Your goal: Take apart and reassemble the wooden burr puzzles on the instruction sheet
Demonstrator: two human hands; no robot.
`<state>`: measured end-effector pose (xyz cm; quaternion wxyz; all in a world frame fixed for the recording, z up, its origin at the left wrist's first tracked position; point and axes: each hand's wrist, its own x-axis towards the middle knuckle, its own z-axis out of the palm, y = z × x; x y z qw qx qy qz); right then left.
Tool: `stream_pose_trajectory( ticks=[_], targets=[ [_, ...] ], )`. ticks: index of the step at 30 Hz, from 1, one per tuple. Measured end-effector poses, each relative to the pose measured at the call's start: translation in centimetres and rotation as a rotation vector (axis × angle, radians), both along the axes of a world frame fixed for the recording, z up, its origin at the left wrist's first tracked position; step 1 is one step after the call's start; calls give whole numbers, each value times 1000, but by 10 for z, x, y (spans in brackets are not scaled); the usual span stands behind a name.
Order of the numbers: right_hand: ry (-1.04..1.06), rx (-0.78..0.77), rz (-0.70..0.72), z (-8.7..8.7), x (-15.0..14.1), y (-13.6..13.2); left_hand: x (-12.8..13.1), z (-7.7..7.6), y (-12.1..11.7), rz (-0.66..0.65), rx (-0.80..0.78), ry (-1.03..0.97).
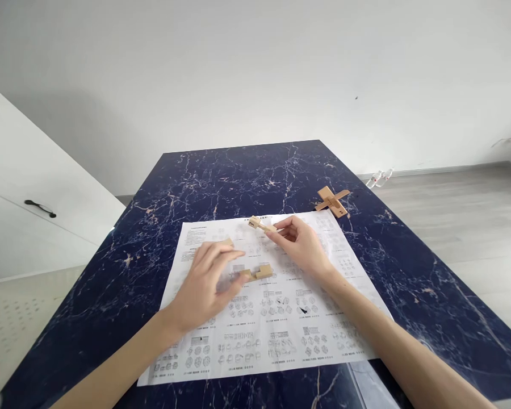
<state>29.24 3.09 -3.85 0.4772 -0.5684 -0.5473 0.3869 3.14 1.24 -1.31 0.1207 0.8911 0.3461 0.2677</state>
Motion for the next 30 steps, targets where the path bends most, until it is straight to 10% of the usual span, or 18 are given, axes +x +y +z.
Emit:
stream_pose_trajectory(
  ticks=[7,20,30],
  targets=[
    [8,-10,-11,3,-1,-2,6,-3,-4,-54,-132,0],
    [136,-47,-52,11,2,-4,3,18,8,-2,-1290,-992],
    [554,-90,387,14,-7,-14,6,17,5,-82,-1443,-909]
  ],
)
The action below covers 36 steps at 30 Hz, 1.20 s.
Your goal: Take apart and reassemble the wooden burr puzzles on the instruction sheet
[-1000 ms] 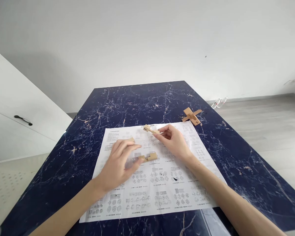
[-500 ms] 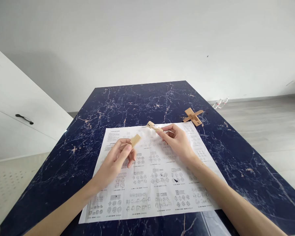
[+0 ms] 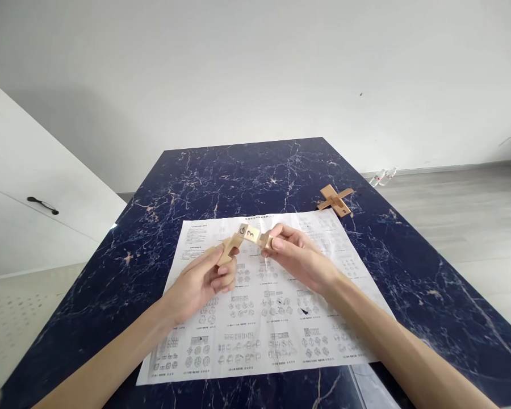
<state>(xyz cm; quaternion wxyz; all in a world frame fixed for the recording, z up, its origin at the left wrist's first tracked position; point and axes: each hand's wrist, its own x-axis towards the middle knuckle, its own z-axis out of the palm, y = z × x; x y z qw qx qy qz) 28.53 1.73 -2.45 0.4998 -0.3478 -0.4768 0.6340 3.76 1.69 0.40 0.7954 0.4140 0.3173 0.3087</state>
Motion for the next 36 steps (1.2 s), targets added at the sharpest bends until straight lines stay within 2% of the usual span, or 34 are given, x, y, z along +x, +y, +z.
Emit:
stream_pose_trajectory(
  ticks=[3,6,10,14,17,19,22,24,26,31,36],
  targets=[
    [95,-81,62,-1,-9,-4,2,2,-4,-128,9,-18],
    [122,-108,68,-1,-11,-4,3,4,-4,-200,-6,-41],
    [114,-113,71,0,-8,-3,1,5,-2,-251,-79,-33],
    [213,-140,208,2,-8,-5,0,6,-2,-284,-113,11],
    [234,-157,230,2,-7,-6,1,5,-4,-254,-117,47],
    [211,-157,196,1,-6,-5,3,3,-7,-208,-50,95],
    [191,-139,148,1,-3,-4,5,2,-12,-170,172,277],
    [190,-136,144,1,-2,-3,7,3,-15,-162,318,412],
    [188,-146,163,2,-3,-3,8,3,-16,-162,405,457],
    [191,-163,176,4,-7,-4,8,2,-18,-211,394,363],
    [110,-121,58,3,-6,-3,6,0,-17,-170,330,288]
  ],
)
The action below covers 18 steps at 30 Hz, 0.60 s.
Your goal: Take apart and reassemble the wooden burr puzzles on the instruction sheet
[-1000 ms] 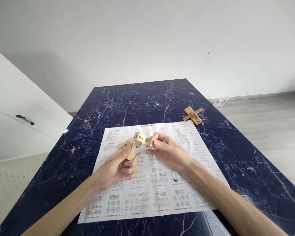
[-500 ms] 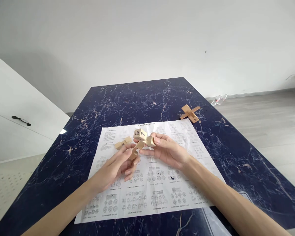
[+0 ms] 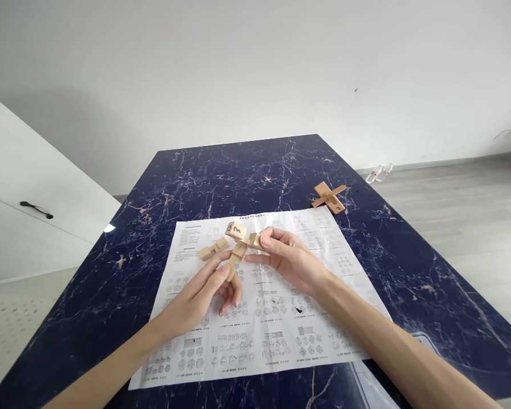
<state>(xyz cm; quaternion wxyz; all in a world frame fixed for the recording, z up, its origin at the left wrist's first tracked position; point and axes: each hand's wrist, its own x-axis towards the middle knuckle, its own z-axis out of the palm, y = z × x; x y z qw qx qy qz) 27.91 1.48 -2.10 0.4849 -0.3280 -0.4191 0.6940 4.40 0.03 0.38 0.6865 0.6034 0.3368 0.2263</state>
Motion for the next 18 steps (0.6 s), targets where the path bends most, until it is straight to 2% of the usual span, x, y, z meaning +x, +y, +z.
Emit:
stream_pose_trajectory(
  ticks=[4,12,18],
  targets=[
    [-92,81,-110,-1,0,0,1,0,4,67,-35,-53],
    [-195,196,-69,5,-11,-9,4,-1,5,158,-69,-152],
    [-295,250,-113,3,-16,-15,4,-1,-1,100,-11,-90]
  ],
)
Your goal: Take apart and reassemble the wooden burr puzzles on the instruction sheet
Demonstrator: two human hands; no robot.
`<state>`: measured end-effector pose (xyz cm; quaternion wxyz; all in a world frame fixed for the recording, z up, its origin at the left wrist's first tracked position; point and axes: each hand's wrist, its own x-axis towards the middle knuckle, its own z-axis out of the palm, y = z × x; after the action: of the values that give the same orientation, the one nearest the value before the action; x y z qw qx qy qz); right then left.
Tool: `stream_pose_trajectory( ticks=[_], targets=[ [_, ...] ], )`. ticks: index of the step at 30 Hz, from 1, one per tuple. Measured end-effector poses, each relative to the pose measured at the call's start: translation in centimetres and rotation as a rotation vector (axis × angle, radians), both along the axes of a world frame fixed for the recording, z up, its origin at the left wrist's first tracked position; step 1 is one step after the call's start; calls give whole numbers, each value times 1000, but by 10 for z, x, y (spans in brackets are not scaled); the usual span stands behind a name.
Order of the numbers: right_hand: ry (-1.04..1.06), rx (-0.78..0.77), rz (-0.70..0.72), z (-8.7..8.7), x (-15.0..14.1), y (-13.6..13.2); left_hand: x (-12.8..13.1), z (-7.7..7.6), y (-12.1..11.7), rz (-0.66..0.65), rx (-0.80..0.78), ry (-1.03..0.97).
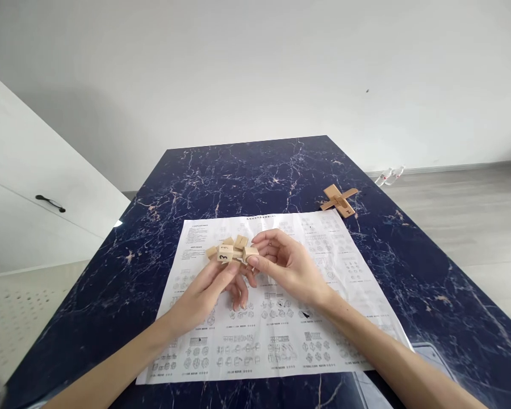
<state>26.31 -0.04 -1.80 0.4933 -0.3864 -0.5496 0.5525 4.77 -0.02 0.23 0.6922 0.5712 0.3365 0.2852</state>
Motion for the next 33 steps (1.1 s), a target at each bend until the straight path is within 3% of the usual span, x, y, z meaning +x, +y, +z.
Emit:
stream_pose_trajectory(
  ticks=[8,19,27,33],
  targets=[
    [-70,77,-74,0,-3,-5,0,-5,-3,-32,30,55],
    [-133,115,-114,5,-2,-7,-4,-11,-1,-67,45,-63],
    [-111,62,-44,6,2,-6,-7,-17,-2,-68,163,-76],
    [49,-104,120,-3,8,2,-7,-16,-3,-108,247,4]
  ],
)
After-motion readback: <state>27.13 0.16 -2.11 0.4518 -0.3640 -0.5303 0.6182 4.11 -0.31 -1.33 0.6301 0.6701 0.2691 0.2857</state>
